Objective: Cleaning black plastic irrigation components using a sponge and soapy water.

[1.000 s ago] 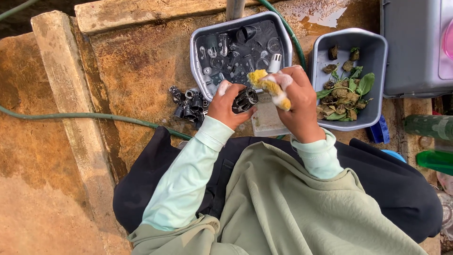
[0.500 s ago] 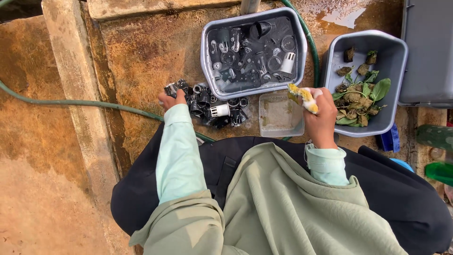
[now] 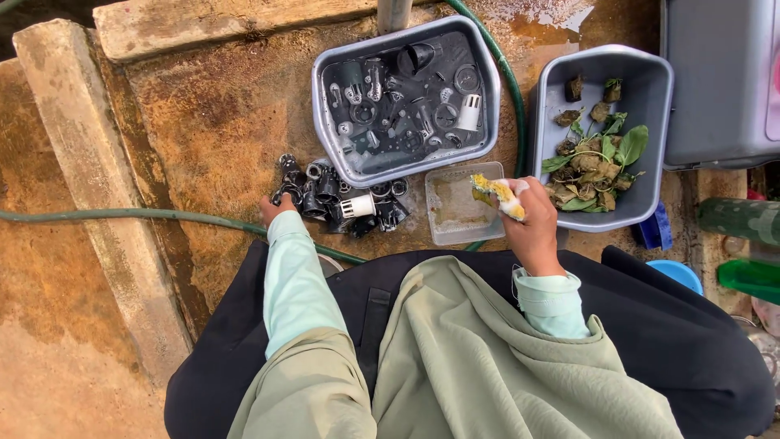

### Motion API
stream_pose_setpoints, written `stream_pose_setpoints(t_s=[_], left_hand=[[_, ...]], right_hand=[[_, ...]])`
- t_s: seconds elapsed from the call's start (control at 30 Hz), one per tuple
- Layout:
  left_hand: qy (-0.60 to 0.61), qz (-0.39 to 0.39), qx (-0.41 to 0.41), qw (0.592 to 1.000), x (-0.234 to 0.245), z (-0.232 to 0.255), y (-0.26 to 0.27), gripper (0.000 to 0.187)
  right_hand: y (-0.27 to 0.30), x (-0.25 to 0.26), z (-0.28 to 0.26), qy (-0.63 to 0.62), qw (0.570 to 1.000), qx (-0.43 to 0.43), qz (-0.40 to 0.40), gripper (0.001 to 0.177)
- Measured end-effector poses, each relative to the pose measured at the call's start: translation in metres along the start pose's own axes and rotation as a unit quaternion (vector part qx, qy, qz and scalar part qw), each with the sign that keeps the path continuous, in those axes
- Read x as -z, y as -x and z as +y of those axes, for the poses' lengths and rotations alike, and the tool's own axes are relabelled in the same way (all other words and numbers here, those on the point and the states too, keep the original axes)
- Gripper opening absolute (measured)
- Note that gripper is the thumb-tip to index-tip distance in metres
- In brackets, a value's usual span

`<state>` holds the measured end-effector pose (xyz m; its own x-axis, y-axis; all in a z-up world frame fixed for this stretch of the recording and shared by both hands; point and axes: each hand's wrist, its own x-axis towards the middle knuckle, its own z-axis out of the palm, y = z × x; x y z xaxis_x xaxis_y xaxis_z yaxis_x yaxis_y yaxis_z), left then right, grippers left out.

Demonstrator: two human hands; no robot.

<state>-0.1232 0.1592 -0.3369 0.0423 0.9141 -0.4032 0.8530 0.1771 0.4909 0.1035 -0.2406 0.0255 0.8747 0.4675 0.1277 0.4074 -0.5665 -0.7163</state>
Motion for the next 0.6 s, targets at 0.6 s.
stream_pose_setpoints(t_s=[0.6], left_hand=[[-0.25, -0.205, -0.427, 0.844, -0.122, 0.25, 0.198, 0.066]], right_hand=[[-0.007, -0.001, 0.025, -0.028, 0.998, -0.056, 0.018, 0.024]])
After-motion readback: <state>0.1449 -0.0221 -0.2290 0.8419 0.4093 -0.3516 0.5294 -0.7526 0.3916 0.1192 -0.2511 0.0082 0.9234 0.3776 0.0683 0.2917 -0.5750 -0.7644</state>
